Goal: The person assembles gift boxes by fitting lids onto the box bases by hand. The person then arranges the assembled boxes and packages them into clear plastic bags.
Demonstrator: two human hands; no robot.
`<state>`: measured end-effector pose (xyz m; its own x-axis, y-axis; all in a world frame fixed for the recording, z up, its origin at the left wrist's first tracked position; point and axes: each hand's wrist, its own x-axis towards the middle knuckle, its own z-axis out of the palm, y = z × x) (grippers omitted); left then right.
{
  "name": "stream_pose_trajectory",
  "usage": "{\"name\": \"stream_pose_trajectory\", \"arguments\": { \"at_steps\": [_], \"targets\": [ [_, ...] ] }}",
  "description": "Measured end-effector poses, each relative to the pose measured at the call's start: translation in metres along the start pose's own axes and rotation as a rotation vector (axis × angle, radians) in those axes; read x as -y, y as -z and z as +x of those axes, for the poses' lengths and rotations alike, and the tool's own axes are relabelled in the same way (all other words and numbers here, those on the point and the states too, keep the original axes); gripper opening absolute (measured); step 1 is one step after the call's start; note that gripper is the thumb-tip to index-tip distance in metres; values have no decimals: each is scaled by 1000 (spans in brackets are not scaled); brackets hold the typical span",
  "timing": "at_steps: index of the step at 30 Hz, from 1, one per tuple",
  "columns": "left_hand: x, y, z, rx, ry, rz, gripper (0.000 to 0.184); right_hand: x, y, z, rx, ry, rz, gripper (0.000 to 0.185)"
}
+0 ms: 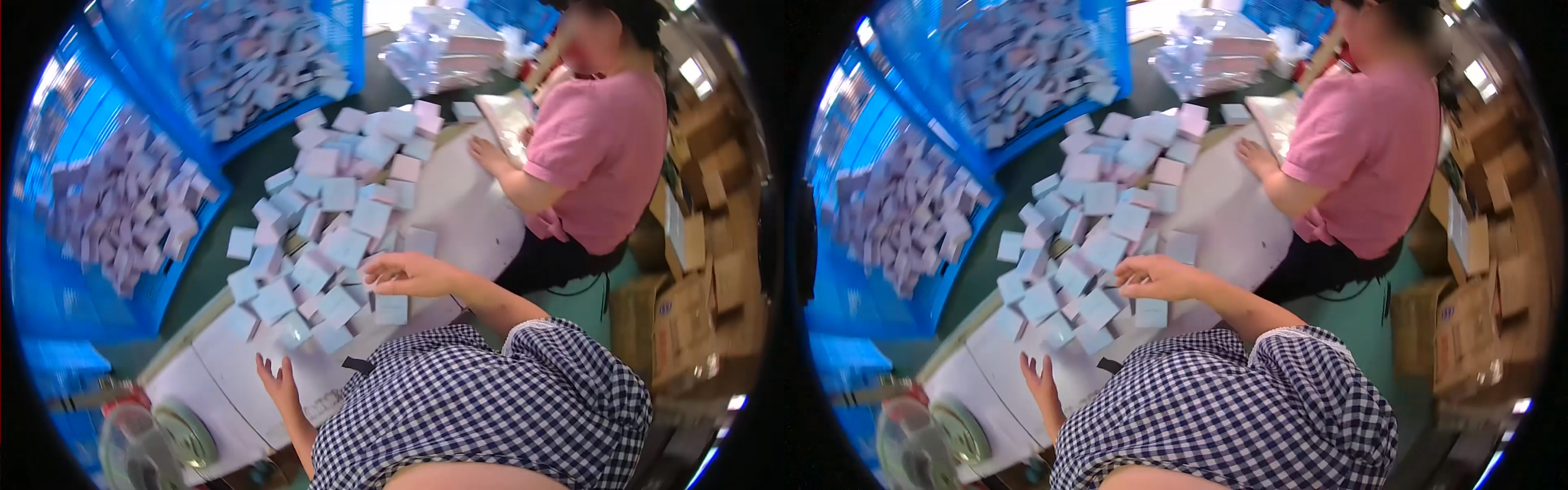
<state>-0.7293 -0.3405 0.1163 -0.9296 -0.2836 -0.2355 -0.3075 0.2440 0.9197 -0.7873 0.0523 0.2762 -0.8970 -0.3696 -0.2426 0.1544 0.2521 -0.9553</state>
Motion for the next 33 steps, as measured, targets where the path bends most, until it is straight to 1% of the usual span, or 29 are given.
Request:
{"name": "stream_pose_trajectory", "arguments": {
  "at_steps": [2,4,5,6,8,10,11,13,15,16,18,19,21,22,24,25,26,28,30,31,32,33],
  "targets": [
    [-20,-10,19,50,-38,15,74,-1,25,-4,-65,17,57,42],
    [-47,-24,38,69,-43,31,73,-7,62,-7,-195,32,76,40],
    [-59,-29,46,86,-78,41,71,-16,73,-9,-247,45,143,41],
    [-71,-35,54,102,-113,52,70,-24,85,-11,-260,48,152,41],
    [-88,-50,66,120,-159,33,68,-37,105,-11,-330,29,285,38],
    [-105,-61,71,168,-191,-70,66,-44,120,-5,-371,25,289,37],
    [-146,-61,59,170,-157,-47,66,-18,144,-10,-372,3,299,38],
    [-160,-63,58,163,-181,-17,65,-19,162,-5,-387,5,310,38],
    [-162,-58,60,164,-159,0,65,-23,188,2,-446,60,202,35],
    [-163,-57,62,156,-140,5,65,-22,206,5,-445,61,207,35],
    [-175,-59,60,125,-113,47,65,-26,244,10,-691,50,158,28],
    [-182,-61,57,99,-82,86,65,-34,266,11,-688,49,165,28],
    [-189,-62,58,82,-117,132,64,-58,303,25,-935,-222,-281,27],
    [-190,-59,59,72,-152,176,62,-73,302,28,-927,-216,-271,27],
    [-185,-50,67,43,-137,209,63,-93,294,30,-480,-144,-658,30],
    [-181,-41,69,29,-116,243,64,-105,292,34,-523,-132,-704,30],
    [-184,-35,70,39,-108,270,64,-111,298,35,-519,-148,-678,30],
    [-189,-41,75,25,-53,248,63,-110,346,44,-824,-146,-110,26],
    [-202,-58,75,35,-48,260,62,-105,403,47,-1177,-55,-129,24],
    [-210,-64,77,40,-50,258,60,-146,448,49,-1393,-94,-385,25],
    [-213,-66,80,20,-53,245,60,-166,472,37,-1501,-148,-704,25],
    [-214,-61,81,68,-117,337,58,-225,514,15,-1459,-210,-639,32]
  ]
}}
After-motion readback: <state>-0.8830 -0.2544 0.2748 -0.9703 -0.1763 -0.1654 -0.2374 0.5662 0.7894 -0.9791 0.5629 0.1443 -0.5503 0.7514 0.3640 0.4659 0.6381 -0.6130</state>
